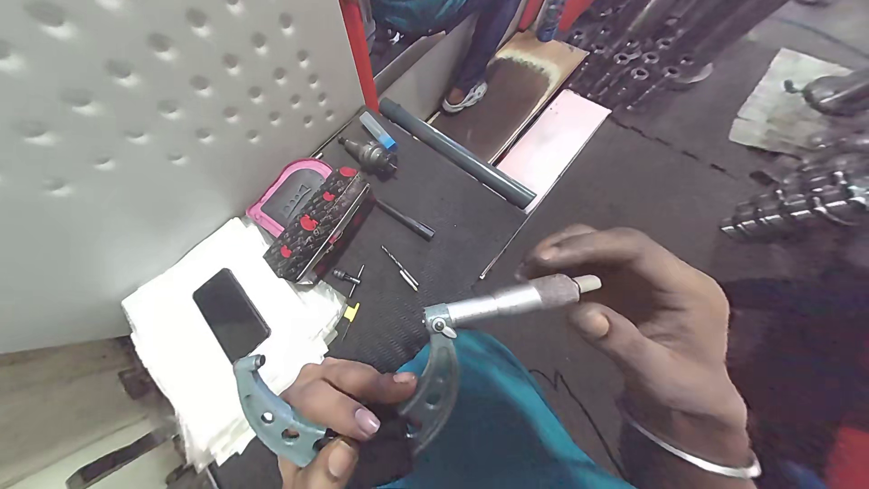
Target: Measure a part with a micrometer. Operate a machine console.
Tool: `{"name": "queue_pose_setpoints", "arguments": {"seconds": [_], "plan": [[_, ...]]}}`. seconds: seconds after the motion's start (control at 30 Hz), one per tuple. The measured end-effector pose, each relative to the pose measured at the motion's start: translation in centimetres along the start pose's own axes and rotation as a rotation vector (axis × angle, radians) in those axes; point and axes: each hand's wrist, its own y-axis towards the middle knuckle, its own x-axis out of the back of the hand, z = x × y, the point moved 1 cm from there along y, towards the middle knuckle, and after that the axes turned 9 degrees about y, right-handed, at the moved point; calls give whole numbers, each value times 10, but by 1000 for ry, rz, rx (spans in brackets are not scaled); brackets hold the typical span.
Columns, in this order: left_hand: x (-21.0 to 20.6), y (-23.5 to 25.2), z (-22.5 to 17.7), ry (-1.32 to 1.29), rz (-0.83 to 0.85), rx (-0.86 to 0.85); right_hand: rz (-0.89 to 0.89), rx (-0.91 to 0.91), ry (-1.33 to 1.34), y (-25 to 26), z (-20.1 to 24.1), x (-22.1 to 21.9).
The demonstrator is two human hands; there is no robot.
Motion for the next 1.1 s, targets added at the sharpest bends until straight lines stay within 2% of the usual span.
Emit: {"name": "queue_pose_setpoints", "arguments": {"seconds": [0.53, 0.73, 1.1], "plan": [[0, -2, 0, -8, -4, 6, 44, 31, 73, -2, -1, 2], [-1, -2, -1, 19, -6, 5, -29, -39, 0, -3, -1, 2], [-1, -3, -2, 20, -6, 2, 29, 11, 69, -4, 1, 2]]}}
